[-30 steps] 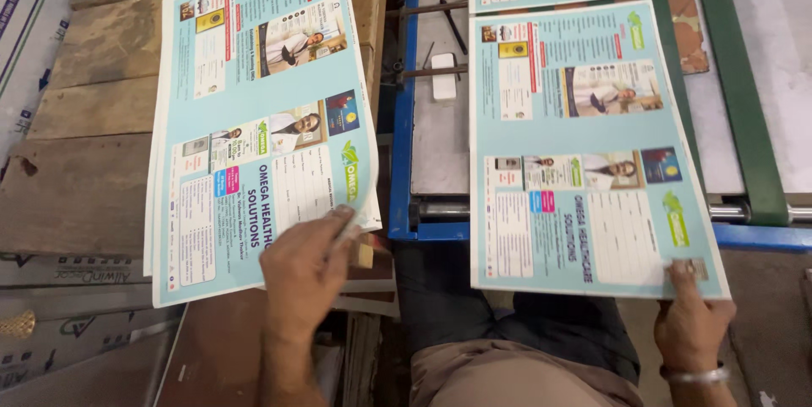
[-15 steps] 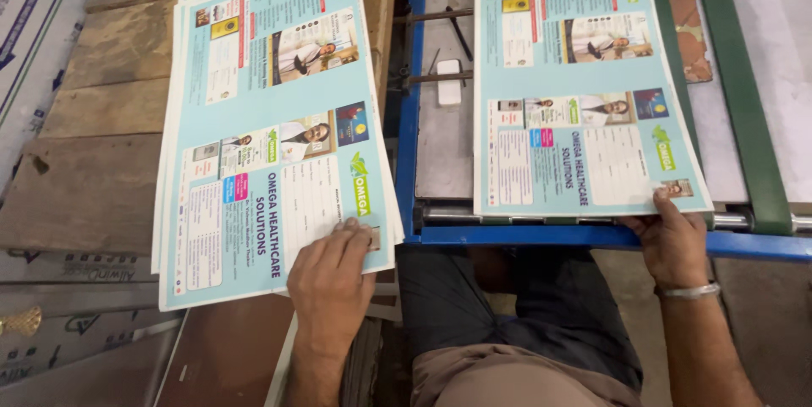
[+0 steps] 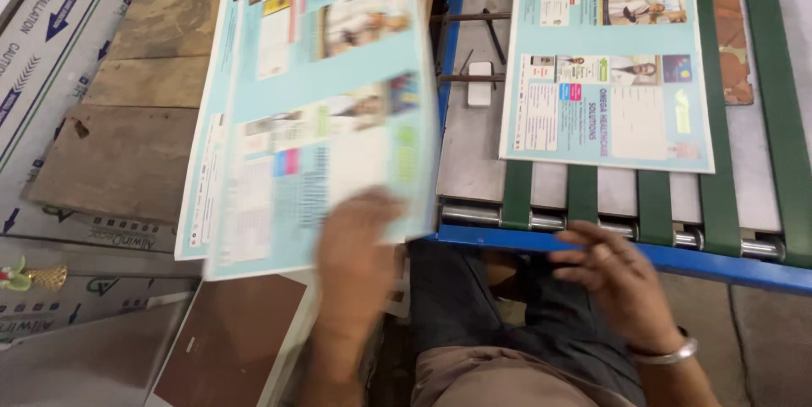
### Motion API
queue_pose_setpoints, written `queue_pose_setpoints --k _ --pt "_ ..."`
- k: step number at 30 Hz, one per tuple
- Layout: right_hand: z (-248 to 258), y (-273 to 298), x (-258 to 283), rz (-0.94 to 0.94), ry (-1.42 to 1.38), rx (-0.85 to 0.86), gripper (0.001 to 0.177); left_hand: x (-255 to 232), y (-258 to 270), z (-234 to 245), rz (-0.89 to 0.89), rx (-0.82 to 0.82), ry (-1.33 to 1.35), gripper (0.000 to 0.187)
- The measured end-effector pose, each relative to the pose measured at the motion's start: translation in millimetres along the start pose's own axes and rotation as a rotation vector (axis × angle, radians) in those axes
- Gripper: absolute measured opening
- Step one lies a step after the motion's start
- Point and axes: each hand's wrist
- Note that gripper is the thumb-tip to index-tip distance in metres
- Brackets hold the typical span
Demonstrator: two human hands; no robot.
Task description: The person stacks printed brochures on a wooden surface. They repeatedly pick up a brochure from a conveyor belt and place it onto a growing pile on the left side of the frame.
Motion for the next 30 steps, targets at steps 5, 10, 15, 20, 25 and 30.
queue_pose_setpoints --k 5,10,15,20,25,30 --pt "-57.9 5.0 -13.9 -0.064 -0.247 0.331 0.054 -83.2 4.2 -62.9 -0.165 0.377 -0.049 0.064" --pt "-37.4 -13.8 -11.9 -0.038 -0.119 -0.269 0.026 -69.7 8.6 -51.4 -0.184 0.468 -0.068 0.063" --pt "49.5 -16.6 10.2 0.203 -0.030 -0.509 0.010 -13.9 12.5 -15.1 -0.098 0.378 -0.325 0.056" --pt "111.9 -7.9 9.0 0.487 0.076 -0.564 0.013 16.2 9.6 -2.1 -0.137 0.288 -0.426 0.048" --pt "133.8 19.7 -6.5 0.495 0.119 -0.662 0.028 23.3 5.3 0.5 -0.169 0.199 -0.373 0.040" --pt "132.7 68.2 -38.5 0.357 0.155 -0.784 0.030 19.3 4.7 3.6 -0.148 0.150 -0.291 0.041"
Point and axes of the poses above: each hand's wrist, its own y-axis away from the middle knuckle, its own z-axis out of the back of the hand, x = y × z, and after that the axes turned 3 degrees about -y, right-handed
